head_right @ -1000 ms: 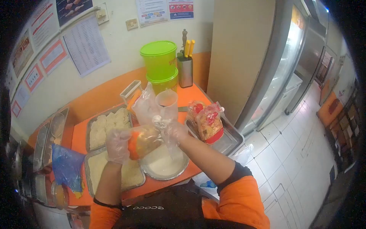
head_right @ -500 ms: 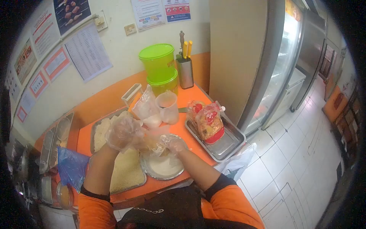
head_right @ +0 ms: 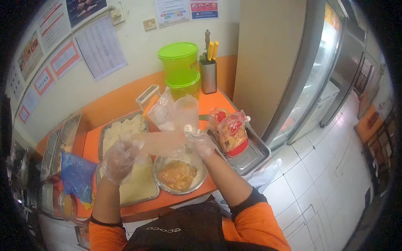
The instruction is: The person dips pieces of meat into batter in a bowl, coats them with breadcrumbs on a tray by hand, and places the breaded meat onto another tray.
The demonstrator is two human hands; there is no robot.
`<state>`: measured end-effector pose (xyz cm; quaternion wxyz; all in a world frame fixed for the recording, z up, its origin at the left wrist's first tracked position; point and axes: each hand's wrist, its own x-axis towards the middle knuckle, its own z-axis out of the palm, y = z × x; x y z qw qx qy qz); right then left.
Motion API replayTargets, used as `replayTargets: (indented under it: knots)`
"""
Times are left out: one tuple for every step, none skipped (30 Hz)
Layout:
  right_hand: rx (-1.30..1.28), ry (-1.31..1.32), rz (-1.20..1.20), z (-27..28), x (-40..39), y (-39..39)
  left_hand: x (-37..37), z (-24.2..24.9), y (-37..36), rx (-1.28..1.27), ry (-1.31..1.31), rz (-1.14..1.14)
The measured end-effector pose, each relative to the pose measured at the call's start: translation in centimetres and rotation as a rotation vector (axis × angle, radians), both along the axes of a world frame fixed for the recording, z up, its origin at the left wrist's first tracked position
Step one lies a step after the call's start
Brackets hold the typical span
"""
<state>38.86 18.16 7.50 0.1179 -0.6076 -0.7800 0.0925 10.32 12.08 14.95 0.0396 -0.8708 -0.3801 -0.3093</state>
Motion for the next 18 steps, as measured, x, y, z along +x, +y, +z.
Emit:
replayTargets:
  knots:
    - [0.257,-0.080,-0.012,0.2,0.7,-0.6,0.0,-0.3,-0.6,-0.026,0.001,0.033]
    - [0.516,-0.159,-0.025,0.1,1.8,-1.3,0.0,-0.5,-1.2,-0.052,0.002,0.066]
    - [0.680,-0.200,-0.023,1.4,2.8,-2.1,1.4,1.5,-3.3,0.037,0.093,0.122]
    - [0.845,-0.242,-0.035,2.7,3.9,-2.9,2.2,2.5,-4.5,0.125,0.185,0.177]
    - [0.756,-0.013,-0.123,6.1,4.5,-4.2,1.9,1.8,-4.6,0.150,0.117,0.150]
    - [0.690,0.225,-0.214,9.5,5.1,-5.5,1.2,0.5,-4.8,0.176,0.047,0.119]
    - [0.438,0.684,-0.389,12.1,5.6,-6.5,0.5,-0.7,-5.1,0.201,-0.024,0.083]
    - [0.485,0.570,-0.353,13.5,6.9,-6.8,-0.5,-1.6,-5.8,0.166,-0.009,0.148]
    - [0.530,0.455,-0.318,14.6,8.8,-7.2,-1.7,-2.8,-6.7,0.130,0.007,0.211]
    - [0.571,0.338,-0.281,15.4,10.2,-7.6,-2.8,-3.9,-7.5,0.094,0.022,0.275]
    - [0.592,0.176,-0.294,15.8,11.0,-8.0,-3.5,-4.9,-8.2,0.089,-0.009,0.359]
    - [0.609,0.015,-0.304,16.1,11.5,-8.4,-4.1,-5.8,-9.1,0.082,-0.040,0.445]
    - [0.622,-0.143,-0.310,16.3,12.0,-8.6,-4.7,-6.7,-9.9,0.075,-0.068,0.535]
    - [0.638,-0.193,-0.378,15.7,12.5,-8.3,-5.2,-7.7,-10.8,0.110,-0.173,0.550]
    - [0.654,-0.240,-0.444,14.2,13.0,-7.3,-5.7,-8.8,-11.6,0.145,-0.275,0.568]
    - [0.669,-0.286,-0.508,12.5,13.4,-6.1,-6.2,-9.8,-12.3,0.181,-0.377,0.587]
    - [0.731,-0.296,-0.517,10.6,13.4,-5.0,-6.6,-11.2,-12.7,0.187,-0.502,0.594]
    - [0.793,-0.305,-0.521,8.5,13.4,-3.8,-7.0,-13.0,-12.9,0.195,-0.627,0.605]
